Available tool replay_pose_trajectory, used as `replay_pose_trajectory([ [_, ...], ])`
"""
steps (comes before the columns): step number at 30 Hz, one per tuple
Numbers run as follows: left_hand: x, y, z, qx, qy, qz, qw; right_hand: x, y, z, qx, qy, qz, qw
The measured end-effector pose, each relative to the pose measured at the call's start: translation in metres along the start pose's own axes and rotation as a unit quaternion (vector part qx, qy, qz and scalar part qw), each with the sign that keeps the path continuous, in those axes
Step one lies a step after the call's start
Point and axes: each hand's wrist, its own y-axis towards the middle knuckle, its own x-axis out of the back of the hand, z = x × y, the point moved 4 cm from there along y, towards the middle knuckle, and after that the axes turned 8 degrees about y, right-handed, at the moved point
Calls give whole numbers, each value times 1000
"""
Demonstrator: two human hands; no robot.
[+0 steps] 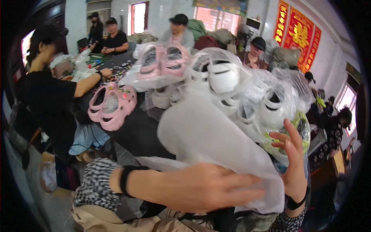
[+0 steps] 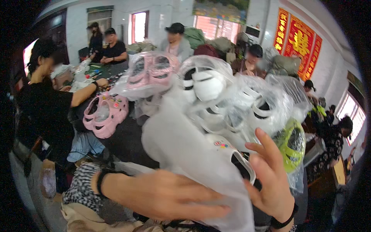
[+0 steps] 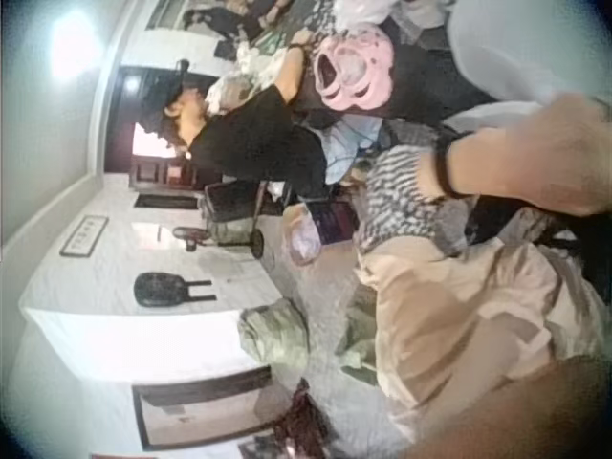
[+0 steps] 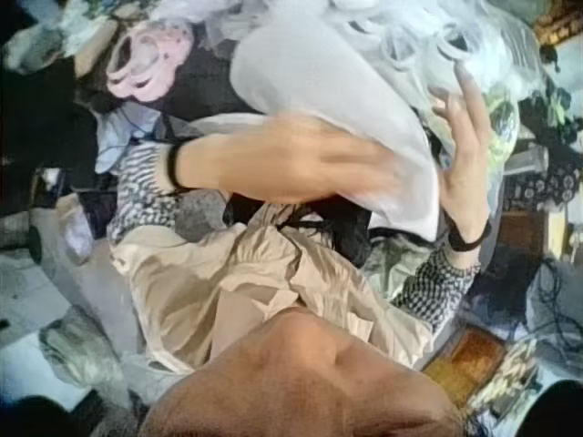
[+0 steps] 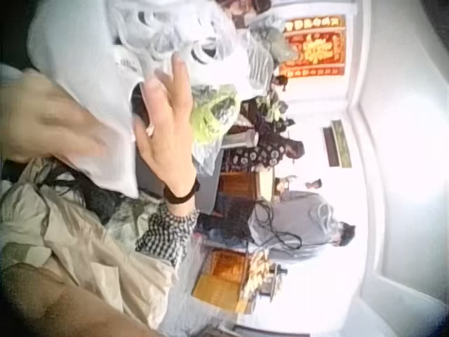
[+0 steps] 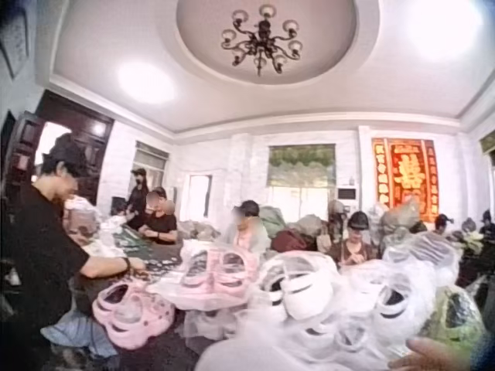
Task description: Applying decorative charms and accessories to white clogs in a manufacturing setting.
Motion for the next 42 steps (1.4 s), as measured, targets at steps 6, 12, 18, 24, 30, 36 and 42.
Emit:
replay_pose_trajectory([
  [6,-25,16,-12,-51,-72,-37,995,-15,33,35,187,-206,104,955],
  [12,-4,-23,1,107,13,-15,994,12,-31,5,68,-309,-67,946],
  [18,25,-63,-3,119,37,49,991,-2,-96,-3,-8,-303,-4,953],
  [24,25,-66,-19,35,-208,119,970,-22,-112,7,-101,-138,38,985],
  [30,15,-71,30,206,-363,264,870,-23,-111,-3,-188,43,89,977],
  [36,23,-78,87,328,-237,204,891,-22,-113,-14,-273,119,21,954],
  [42,22,-47,73,181,316,-158,918,-35,-119,-39,-419,139,-88,893],
])
